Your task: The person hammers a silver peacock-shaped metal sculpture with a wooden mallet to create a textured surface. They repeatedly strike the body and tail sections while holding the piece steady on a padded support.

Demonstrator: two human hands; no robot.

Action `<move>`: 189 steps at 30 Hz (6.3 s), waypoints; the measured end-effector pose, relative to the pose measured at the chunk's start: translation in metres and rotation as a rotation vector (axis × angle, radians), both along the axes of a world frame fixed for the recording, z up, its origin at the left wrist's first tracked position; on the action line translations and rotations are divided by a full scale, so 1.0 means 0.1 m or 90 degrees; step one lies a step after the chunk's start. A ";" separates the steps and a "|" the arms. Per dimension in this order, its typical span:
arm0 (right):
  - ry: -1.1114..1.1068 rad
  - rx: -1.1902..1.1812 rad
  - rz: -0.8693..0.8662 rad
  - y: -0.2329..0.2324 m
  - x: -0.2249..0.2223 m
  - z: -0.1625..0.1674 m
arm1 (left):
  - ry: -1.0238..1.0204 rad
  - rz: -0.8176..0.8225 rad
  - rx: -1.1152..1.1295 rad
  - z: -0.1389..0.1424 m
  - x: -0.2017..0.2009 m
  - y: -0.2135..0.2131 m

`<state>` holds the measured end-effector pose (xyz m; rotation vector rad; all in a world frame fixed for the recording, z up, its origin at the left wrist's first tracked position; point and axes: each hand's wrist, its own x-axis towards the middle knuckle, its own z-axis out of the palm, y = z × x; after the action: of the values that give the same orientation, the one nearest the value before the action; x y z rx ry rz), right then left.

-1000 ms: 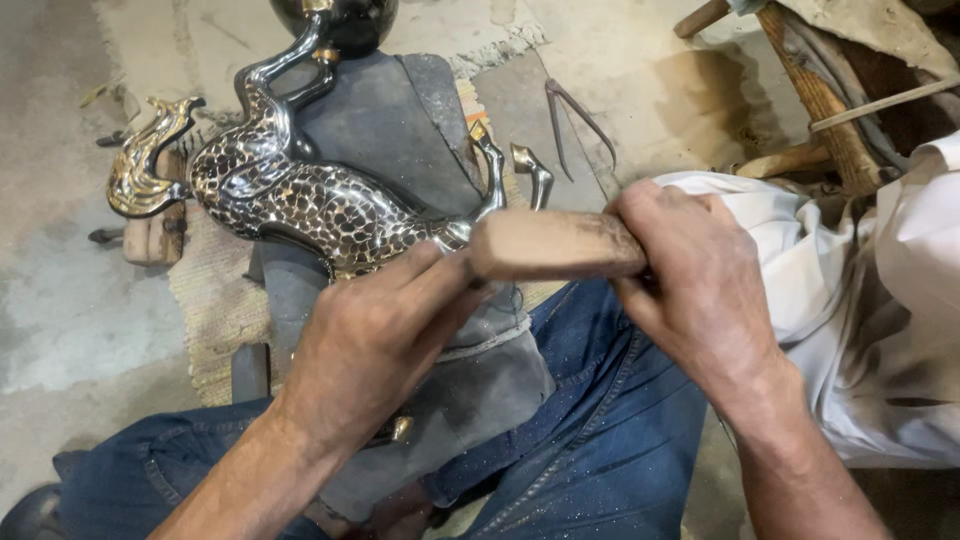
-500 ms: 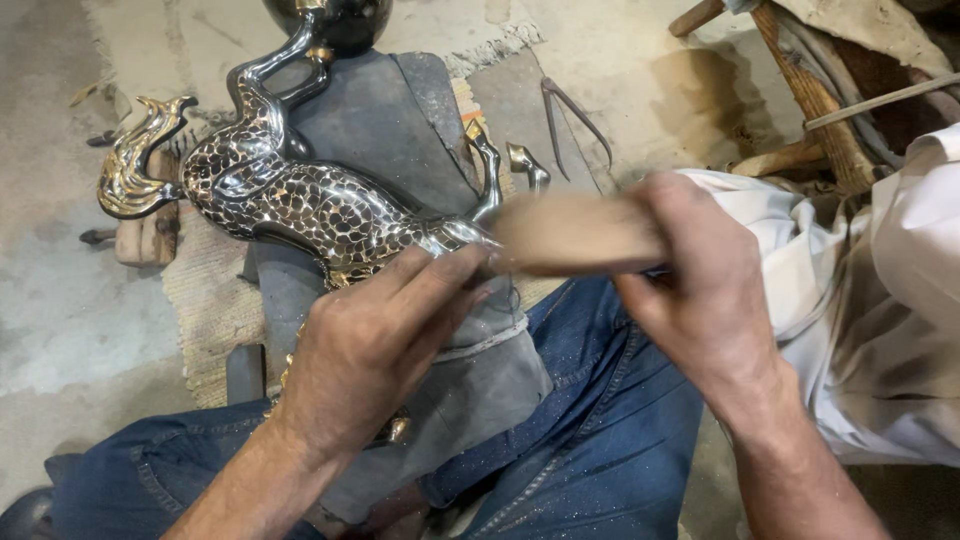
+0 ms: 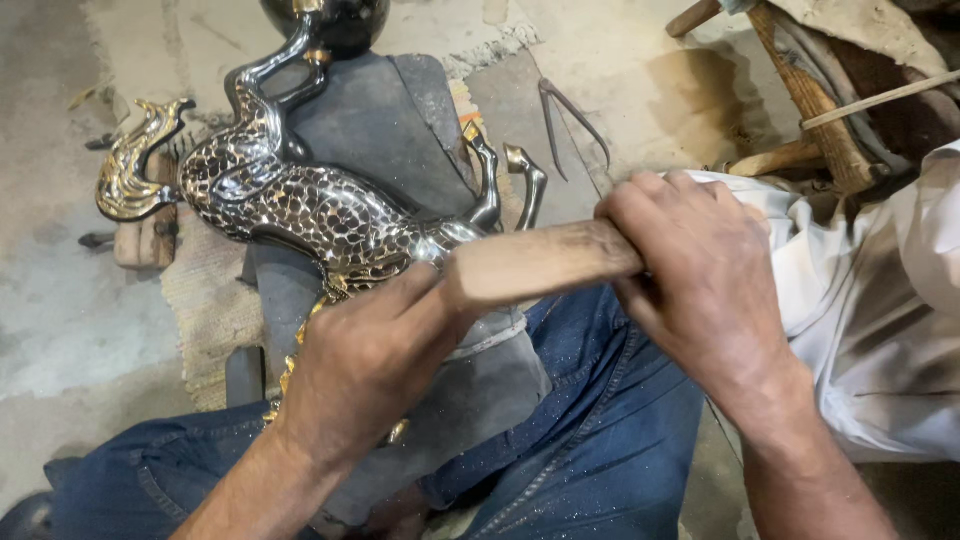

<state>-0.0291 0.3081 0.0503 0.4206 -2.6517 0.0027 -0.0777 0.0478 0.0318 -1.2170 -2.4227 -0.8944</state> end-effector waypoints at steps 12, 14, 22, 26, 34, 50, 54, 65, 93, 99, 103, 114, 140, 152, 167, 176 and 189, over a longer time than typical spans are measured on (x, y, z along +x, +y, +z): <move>-0.060 -0.390 -0.019 -0.07 0.05 -0.03 | -0.095 -0.025 0.006 0.14 -0.01 0.00; -0.070 -0.382 -0.024 -0.09 0.06 -0.03 | -0.105 -0.017 0.005 0.14 -0.02 0.00; -0.043 -0.343 -0.015 -0.11 0.07 0.00 | -0.103 -0.024 -0.020 0.13 -0.06 -0.02; -0.025 -0.158 -0.059 -0.06 0.05 -0.02 | -0.138 -0.024 -0.036 0.11 -0.07 0.02; -0.066 -0.255 -0.053 -0.05 0.06 -0.01 | -0.125 -0.023 -0.005 0.14 -0.05 0.02; -0.049 -0.458 -0.089 -0.17 0.12 0.01 | -0.094 -0.018 -0.001 0.14 -0.04 -0.01; -0.013 -0.067 -0.114 -0.17 0.11 0.06 | -0.104 -0.019 0.000 0.15 -0.04 -0.04; -0.063 -0.216 -0.032 -0.10 0.08 -0.04 | -0.085 0.002 -0.025 0.04 0.00 -0.06; 0.042 -0.295 -0.002 -0.10 0.10 -0.08 | -0.023 -0.022 0.008 0.00 0.02 -0.12; 0.018 -0.040 -0.032 -0.14 0.09 -0.02 | 0.028 -0.030 -0.071 -0.07 0.02 -0.16; 0.017 -0.272 0.044 -0.20 0.11 0.03 | 0.017 -0.024 -0.036 -0.05 0.05 -0.16; 0.075 -0.071 -0.040 -0.13 0.12 0.03 | -0.038 -0.013 -0.002 0.03 0.00 -0.11; -0.004 -0.200 -0.040 -0.14 0.16 -0.04 | -0.034 -0.021 0.009 0.08 0.01 -0.13; -0.098 -0.462 -0.010 -0.13 0.14 -0.07 | -0.097 -0.026 0.005 -0.01 0.02 -0.16; -0.111 -0.436 -0.064 -0.32 0.11 -0.21 | -0.184 0.046 0.258 -0.11 0.09 -0.29; -0.116 -0.587 -0.086 -0.48 -0.01 -0.41 | -0.324 0.122 0.413 -0.20 -0.01 -0.61; -0.213 -0.733 -0.030 -0.20 -0.93 -0.39 | -0.760 0.044 0.651 -0.38 0.60 0.08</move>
<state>-0.1218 0.2884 0.0116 -0.0526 -2.4351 1.5834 -0.0180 0.0556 -0.0058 -0.1379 -1.8762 -2.8751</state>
